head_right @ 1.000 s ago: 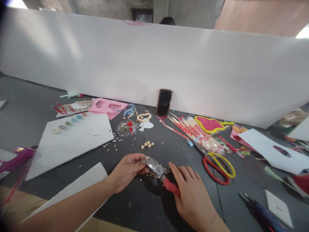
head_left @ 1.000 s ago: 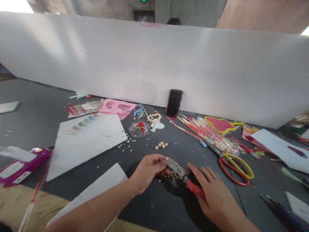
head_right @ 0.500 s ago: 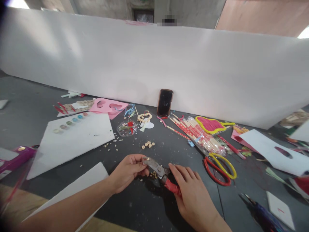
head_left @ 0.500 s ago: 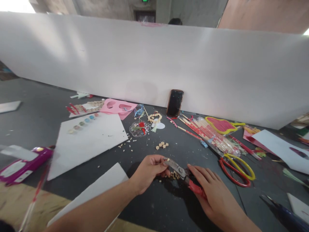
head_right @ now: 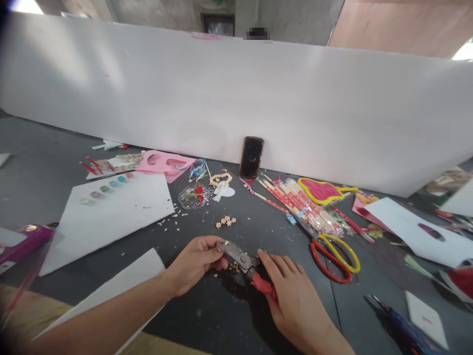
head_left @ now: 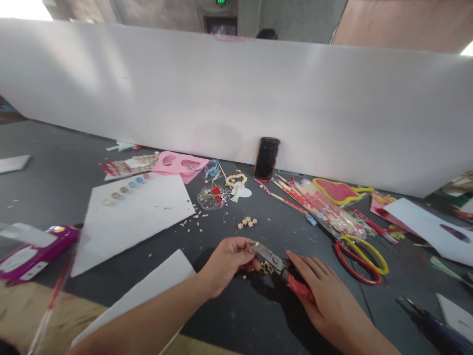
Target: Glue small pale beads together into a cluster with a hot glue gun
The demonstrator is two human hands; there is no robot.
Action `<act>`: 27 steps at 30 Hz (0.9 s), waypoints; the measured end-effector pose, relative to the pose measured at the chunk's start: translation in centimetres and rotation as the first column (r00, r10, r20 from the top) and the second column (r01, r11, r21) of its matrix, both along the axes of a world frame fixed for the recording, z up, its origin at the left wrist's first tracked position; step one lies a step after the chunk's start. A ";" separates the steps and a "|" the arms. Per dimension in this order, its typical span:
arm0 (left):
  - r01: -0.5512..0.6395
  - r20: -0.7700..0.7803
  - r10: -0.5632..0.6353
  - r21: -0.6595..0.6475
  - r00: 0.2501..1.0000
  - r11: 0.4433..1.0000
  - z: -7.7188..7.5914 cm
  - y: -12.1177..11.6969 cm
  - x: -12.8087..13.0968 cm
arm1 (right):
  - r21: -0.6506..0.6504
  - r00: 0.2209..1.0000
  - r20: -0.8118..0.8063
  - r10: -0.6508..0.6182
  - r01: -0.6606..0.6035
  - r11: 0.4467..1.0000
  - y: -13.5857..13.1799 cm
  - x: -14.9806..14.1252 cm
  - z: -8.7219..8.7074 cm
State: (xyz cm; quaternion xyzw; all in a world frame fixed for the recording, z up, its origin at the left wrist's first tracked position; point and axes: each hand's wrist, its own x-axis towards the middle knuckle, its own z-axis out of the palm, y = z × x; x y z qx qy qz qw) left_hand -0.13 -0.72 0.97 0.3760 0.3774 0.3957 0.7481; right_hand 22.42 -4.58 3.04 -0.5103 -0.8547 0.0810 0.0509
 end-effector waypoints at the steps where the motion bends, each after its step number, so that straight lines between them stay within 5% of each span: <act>1: 0.001 0.000 -0.001 -0.002 1.000 1.000 -0.1 0.0 0.0 | 0.004 1.000 -0.001 0.003 -0.003 1.000 0.0 0.0 0.0; 27: -0.026 0.021 0.026 0.011 0.999 1.000 -0.1 -0.1 0.0 | 0.060 1.000 -0.006 0.030 -0.029 0.998 -0.1 -0.2 -0.1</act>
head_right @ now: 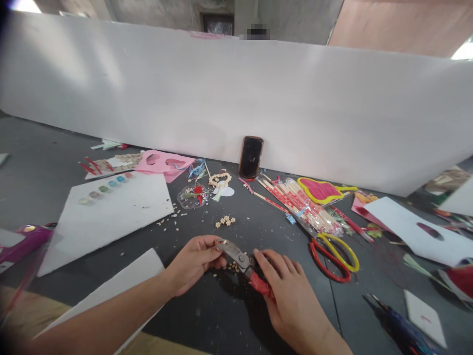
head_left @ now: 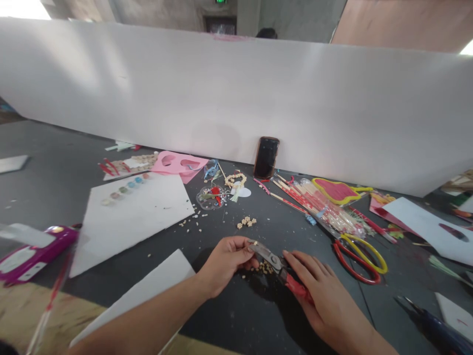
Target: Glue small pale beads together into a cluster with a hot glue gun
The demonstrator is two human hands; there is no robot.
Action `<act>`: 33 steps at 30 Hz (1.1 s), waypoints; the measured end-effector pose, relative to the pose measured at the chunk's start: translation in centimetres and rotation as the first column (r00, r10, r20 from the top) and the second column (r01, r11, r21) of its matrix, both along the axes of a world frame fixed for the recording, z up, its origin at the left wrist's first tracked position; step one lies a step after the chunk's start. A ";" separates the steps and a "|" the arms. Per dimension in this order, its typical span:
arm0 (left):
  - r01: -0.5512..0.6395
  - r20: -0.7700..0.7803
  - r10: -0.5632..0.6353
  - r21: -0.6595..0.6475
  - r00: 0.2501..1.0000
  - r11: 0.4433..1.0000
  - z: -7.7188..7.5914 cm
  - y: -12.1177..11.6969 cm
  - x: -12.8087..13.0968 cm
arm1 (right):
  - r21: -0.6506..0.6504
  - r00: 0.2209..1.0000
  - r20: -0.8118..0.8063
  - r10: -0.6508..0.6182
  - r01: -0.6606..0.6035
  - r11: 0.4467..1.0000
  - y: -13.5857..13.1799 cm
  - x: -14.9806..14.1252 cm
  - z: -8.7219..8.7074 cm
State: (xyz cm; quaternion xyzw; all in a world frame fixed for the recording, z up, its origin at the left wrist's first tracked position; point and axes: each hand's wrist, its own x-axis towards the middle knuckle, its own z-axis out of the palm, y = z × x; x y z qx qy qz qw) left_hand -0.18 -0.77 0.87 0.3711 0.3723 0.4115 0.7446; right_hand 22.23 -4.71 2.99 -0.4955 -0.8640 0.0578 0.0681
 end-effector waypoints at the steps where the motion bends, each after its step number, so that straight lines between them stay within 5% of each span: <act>1: 0.008 0.003 -0.007 -0.002 1.000 1.000 0.1 0.0 0.0 | -0.004 1.000 -0.002 0.005 -0.005 1.000 0.0 0.0 0.1; 33: 0.018 -0.032 -0.018 0.019 0.999 1.000 0.2 0.1 -0.1 | -0.051 0.999 -0.047 -0.002 -0.001 0.999 -0.1 0.0 0.4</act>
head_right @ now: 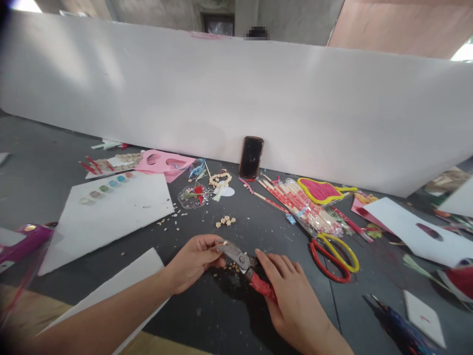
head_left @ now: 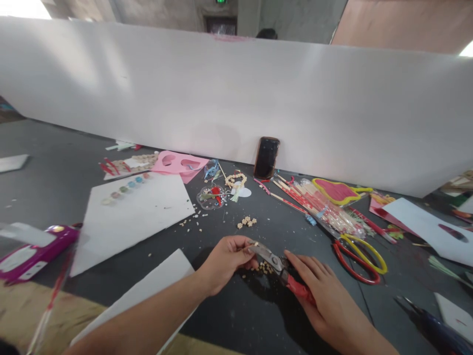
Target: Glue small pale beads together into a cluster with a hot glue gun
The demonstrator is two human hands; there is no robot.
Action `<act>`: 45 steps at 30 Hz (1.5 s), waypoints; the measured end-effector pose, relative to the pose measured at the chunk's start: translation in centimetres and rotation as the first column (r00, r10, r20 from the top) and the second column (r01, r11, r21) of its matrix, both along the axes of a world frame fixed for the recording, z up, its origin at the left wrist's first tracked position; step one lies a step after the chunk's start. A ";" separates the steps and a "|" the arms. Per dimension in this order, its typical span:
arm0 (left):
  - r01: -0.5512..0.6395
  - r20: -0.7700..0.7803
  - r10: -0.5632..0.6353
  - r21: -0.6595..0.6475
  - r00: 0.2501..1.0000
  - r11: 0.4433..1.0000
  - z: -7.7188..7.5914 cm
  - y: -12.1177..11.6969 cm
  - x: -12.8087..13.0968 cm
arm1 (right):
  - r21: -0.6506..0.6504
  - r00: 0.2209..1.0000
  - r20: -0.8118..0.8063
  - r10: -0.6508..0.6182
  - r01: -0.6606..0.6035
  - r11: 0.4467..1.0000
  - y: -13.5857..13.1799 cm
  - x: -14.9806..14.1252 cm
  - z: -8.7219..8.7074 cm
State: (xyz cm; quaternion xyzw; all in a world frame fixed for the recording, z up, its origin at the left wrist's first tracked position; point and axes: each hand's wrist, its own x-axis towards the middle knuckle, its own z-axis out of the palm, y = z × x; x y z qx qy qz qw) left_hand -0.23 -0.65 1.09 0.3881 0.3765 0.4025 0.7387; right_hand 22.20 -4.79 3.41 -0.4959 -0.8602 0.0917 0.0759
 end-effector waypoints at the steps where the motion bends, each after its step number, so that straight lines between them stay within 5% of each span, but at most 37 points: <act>1: 0.000 -0.001 0.000 -0.001 1.000 1.000 0.0 0.0 0.0 | 0.000 1.000 -0.001 -0.003 0.003 1.000 0.0 0.0 0.0; 33: -0.005 -0.019 0.006 0.026 1.000 1.000 -0.3 -0.1 0.0 | -0.039 0.998 -0.060 -0.001 -0.001 0.999 -0.1 -0.3 0.2; 45: -0.021 0.024 0.021 0.014 0.999 1.000 -0.2 -0.1 0.1 | 0.092 0.999 0.036 -0.031 0.028 0.995 -0.4 -0.4 -0.5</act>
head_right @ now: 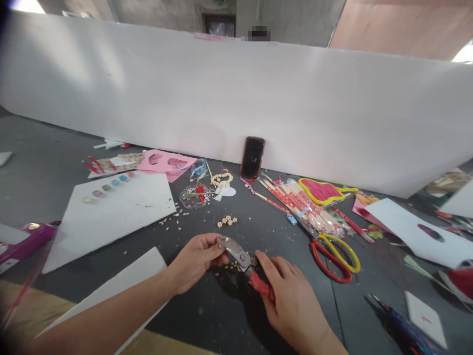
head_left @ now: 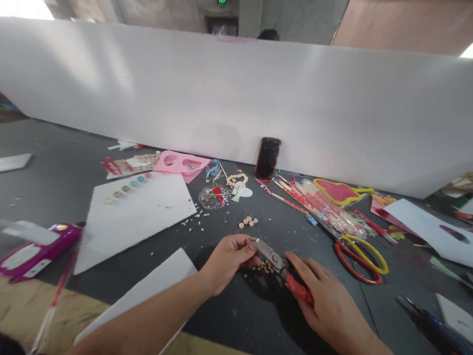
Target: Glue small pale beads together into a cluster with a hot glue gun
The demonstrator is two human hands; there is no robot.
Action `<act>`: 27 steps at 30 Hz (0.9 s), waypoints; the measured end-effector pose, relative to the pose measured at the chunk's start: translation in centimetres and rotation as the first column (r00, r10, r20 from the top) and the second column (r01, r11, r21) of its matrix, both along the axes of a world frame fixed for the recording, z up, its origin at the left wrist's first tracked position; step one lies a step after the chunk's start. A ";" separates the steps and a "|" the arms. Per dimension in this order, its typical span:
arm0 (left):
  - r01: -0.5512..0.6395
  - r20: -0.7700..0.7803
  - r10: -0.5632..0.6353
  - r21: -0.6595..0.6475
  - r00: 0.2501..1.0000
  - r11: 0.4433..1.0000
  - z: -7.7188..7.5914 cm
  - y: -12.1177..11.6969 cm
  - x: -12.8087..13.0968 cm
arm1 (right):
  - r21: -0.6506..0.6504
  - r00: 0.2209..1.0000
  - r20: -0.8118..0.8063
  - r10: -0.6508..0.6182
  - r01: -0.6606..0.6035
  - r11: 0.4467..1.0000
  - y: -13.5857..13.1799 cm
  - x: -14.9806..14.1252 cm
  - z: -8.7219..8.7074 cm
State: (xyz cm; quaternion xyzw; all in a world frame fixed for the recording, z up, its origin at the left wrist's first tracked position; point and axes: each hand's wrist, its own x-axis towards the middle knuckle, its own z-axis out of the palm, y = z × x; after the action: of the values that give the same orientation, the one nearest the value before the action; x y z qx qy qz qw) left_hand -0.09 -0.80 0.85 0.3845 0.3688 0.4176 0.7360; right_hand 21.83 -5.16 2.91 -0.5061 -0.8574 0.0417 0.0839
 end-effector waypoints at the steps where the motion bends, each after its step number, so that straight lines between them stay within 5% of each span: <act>1: -0.005 0.005 0.005 -0.001 1.000 1.000 0.0 0.0 0.0 | 0.009 1.000 -0.001 0.002 -0.002 1.000 0.1 0.0 0.0; 27: -0.036 -0.026 0.037 0.037 0.999 0.999 0.1 0.1 -0.2 | -0.008 0.998 -0.051 0.037 -0.037 0.999 0.3 0.1 0.1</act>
State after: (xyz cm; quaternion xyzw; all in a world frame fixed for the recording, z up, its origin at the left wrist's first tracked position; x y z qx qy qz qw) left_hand -0.26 -0.66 0.92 0.3965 0.3778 0.4326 0.7162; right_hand 21.89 -4.91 3.03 -0.4894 -0.8640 0.0598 0.1023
